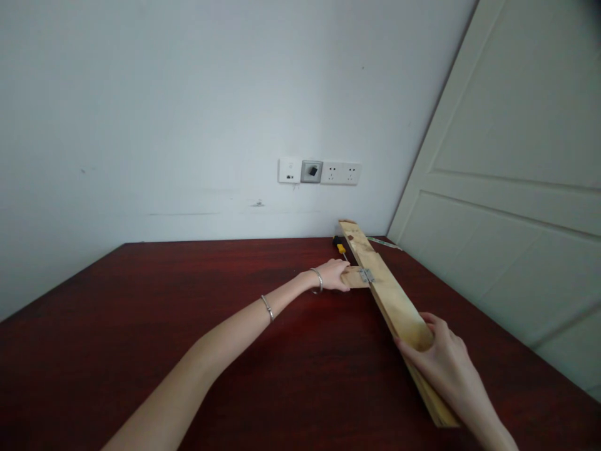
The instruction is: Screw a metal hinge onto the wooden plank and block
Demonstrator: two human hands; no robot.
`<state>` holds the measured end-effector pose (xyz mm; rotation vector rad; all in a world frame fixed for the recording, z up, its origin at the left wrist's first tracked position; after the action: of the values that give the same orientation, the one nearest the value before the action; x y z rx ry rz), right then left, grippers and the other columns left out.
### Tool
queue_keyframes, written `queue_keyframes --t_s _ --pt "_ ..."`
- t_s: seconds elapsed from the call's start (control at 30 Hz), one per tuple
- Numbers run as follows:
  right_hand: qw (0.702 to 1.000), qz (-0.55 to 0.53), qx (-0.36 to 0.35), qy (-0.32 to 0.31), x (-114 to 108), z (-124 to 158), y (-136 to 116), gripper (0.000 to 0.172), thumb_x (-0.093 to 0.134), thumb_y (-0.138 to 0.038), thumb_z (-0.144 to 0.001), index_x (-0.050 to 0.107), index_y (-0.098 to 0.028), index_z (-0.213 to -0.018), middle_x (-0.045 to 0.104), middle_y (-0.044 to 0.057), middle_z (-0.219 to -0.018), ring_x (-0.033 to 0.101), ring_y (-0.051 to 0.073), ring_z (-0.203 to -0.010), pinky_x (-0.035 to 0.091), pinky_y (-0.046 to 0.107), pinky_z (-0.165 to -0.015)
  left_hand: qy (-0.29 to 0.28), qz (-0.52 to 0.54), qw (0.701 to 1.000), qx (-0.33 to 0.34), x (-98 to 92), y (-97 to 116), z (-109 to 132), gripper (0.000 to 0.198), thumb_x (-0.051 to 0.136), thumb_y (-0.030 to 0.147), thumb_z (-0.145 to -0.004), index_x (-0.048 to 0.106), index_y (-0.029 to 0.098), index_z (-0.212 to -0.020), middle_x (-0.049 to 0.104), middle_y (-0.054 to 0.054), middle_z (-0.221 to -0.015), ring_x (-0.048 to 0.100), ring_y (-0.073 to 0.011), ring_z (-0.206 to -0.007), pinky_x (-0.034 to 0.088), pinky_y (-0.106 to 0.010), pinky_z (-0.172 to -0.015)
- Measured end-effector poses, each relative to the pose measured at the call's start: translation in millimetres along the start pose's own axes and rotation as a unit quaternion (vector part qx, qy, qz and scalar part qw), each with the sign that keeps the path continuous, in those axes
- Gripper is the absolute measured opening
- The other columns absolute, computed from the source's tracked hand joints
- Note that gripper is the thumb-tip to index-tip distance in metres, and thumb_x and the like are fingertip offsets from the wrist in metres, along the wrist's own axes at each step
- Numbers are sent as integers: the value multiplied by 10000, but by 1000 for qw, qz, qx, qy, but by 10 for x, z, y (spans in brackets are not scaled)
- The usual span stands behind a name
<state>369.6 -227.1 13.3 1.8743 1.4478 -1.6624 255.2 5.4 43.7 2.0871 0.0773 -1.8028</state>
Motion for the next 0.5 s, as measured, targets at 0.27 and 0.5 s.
queue_keyframes --t_s 0.27,0.5 --pt "996 -82 -25 -4 137 471 -820 592 552 -531 -669 421 -188 -1134 581 127 -995 540 331 -967 453 410 -775 -43 -54 994 -86 -506 -193 1013 639 677 398 -660 480 151 -1216 542 -83 -1163 481 -256 -1041 355 -304 -924" --pt "992 -101 -9 -69 343 838 -1540 541 558 -503 -677 429 -184 -1094 568 136 -979 529 349 -967 441 414 -765 -127 -82 975 -161 -591 -559 1707 644 676 367 -618 487 190 -1208 529 -66 -1214 472 -253 -1064 351 -301 -931"
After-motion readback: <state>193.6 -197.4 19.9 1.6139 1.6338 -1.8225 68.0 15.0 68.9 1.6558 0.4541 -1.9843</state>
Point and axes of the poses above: each hand's wrist, its own z-axis away from the middle knuckle, its own x-axis out of the palm, y = z × x, the point moved 4 cm from there along -z, towards the middle knuckle
